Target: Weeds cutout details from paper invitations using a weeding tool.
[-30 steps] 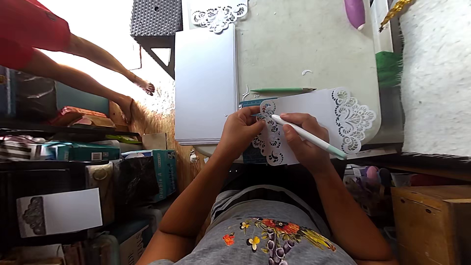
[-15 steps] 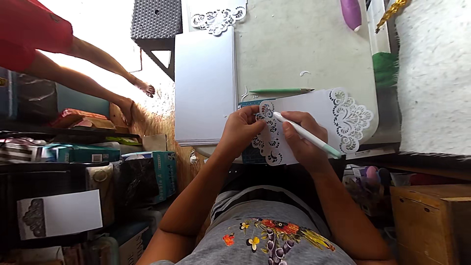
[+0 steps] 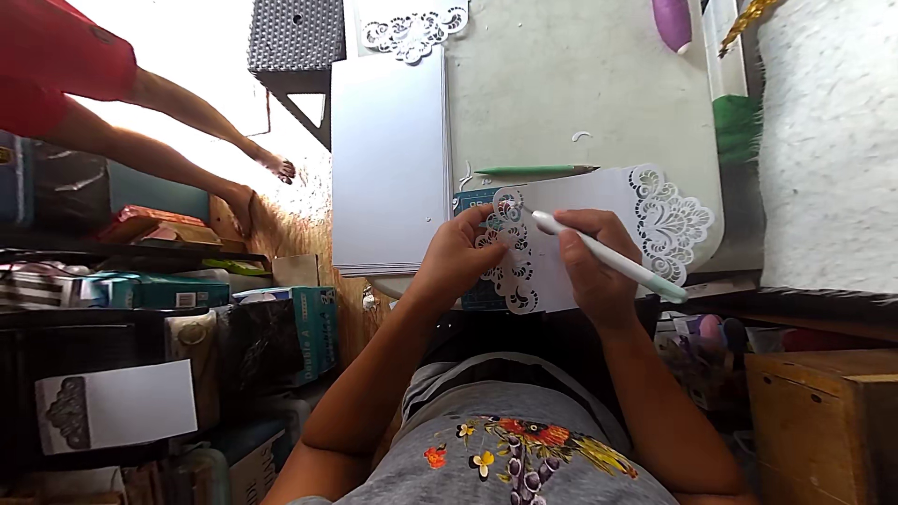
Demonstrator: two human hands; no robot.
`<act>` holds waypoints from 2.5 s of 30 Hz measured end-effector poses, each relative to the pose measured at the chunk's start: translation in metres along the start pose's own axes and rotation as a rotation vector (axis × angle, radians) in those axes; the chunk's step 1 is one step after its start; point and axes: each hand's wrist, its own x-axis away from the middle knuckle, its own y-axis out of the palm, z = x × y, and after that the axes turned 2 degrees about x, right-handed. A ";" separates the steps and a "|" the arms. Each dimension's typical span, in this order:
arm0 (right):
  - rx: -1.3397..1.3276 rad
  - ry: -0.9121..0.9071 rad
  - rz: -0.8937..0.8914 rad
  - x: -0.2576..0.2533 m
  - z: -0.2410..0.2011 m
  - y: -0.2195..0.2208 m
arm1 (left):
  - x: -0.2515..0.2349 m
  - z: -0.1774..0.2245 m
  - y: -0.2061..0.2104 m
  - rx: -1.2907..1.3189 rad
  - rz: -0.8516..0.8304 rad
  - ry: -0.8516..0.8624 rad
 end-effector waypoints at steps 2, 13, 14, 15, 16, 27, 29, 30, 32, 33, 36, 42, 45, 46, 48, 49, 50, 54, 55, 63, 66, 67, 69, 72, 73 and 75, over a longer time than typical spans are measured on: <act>-0.003 -0.004 -0.007 0.000 0.001 0.000 | 0.000 -0.001 0.001 0.003 0.014 0.004; 0.068 0.013 -0.039 0.000 0.001 0.001 | 0.000 -0.003 0.001 0.001 0.028 0.005; 0.048 0.010 -0.037 0.000 0.001 0.000 | 0.000 -0.003 0.001 -0.003 0.028 0.004; 0.042 0.008 -0.038 0.000 0.002 0.000 | 0.000 -0.003 0.001 -0.009 0.029 0.003; 0.051 0.006 -0.041 0.000 0.003 0.001 | 0.000 -0.003 0.001 -0.013 0.031 0.002; 0.087 0.001 -0.010 0.000 0.002 0.003 | 0.000 -0.002 0.002 -0.025 0.049 -0.021; 0.070 0.007 0.043 0.002 0.000 0.002 | 0.000 -0.003 0.002 -0.030 0.057 -0.029; 0.060 0.012 0.063 0.003 0.000 0.002 | 0.000 -0.003 0.001 -0.032 0.058 -0.029; 0.063 0.011 0.074 0.003 0.000 0.003 | 0.000 -0.004 0.002 -0.034 0.058 -0.022; 0.079 0.006 0.072 0.003 0.001 0.003 | 0.000 -0.004 0.002 -0.027 0.052 -0.017; 0.133 0.010 0.065 0.001 0.002 0.005 | 0.001 -0.003 0.002 -0.014 0.043 -0.009; 0.097 0.009 0.068 0.002 0.003 0.005 | 0.001 -0.004 0.002 -0.032 0.053 -0.023; 0.085 0.001 0.071 0.002 0.001 0.004 | 0.001 -0.005 0.001 -0.021 0.047 -0.016; 0.094 -0.001 0.069 0.002 0.002 0.004 | 0.001 -0.005 0.001 -0.016 0.042 -0.010; 0.127 -0.004 0.067 0.002 0.003 0.005 | 0.001 -0.005 0.001 -0.019 0.044 -0.013; 0.136 -0.003 0.067 0.002 0.003 0.006 | 0.001 -0.005 0.001 -0.023 0.048 -0.017; 0.132 -0.002 0.069 0.002 0.002 0.006 | 0.001 -0.005 0.001 -0.027 0.050 -0.021; 0.097 -0.004 0.082 0.002 0.001 0.004 | 0.001 -0.005 0.001 -0.003 0.046 -0.022; 0.107 -0.005 0.082 0.002 0.002 0.005 | 0.001 -0.005 0.001 0.009 0.044 -0.025; -0.002 0.050 0.128 0.003 -0.001 0.001 | -0.003 0.003 0.002 0.264 0.020 -0.049; -0.026 0.066 0.134 0.004 -0.001 0.001 | -0.004 0.006 0.002 0.304 0.043 -0.055; -0.032 0.068 0.137 0.004 -0.001 0.001 | -0.004 0.007 0.001 0.314 0.044 -0.055; -0.039 0.059 0.137 0.004 -0.001 0.001 | -0.004 0.006 0.001 0.316 0.038 -0.064; -0.039 0.051 0.127 0.003 -0.001 0.001 | -0.002 0.008 0.003 0.284 0.024 -0.101; -0.039 0.052 0.125 0.003 -0.001 0.001 | -0.002 0.009 0.004 0.290 0.023 -0.120; -0.036 0.062 0.129 0.003 -0.001 0.001 | -0.002 0.011 0.005 0.332 0.013 -0.170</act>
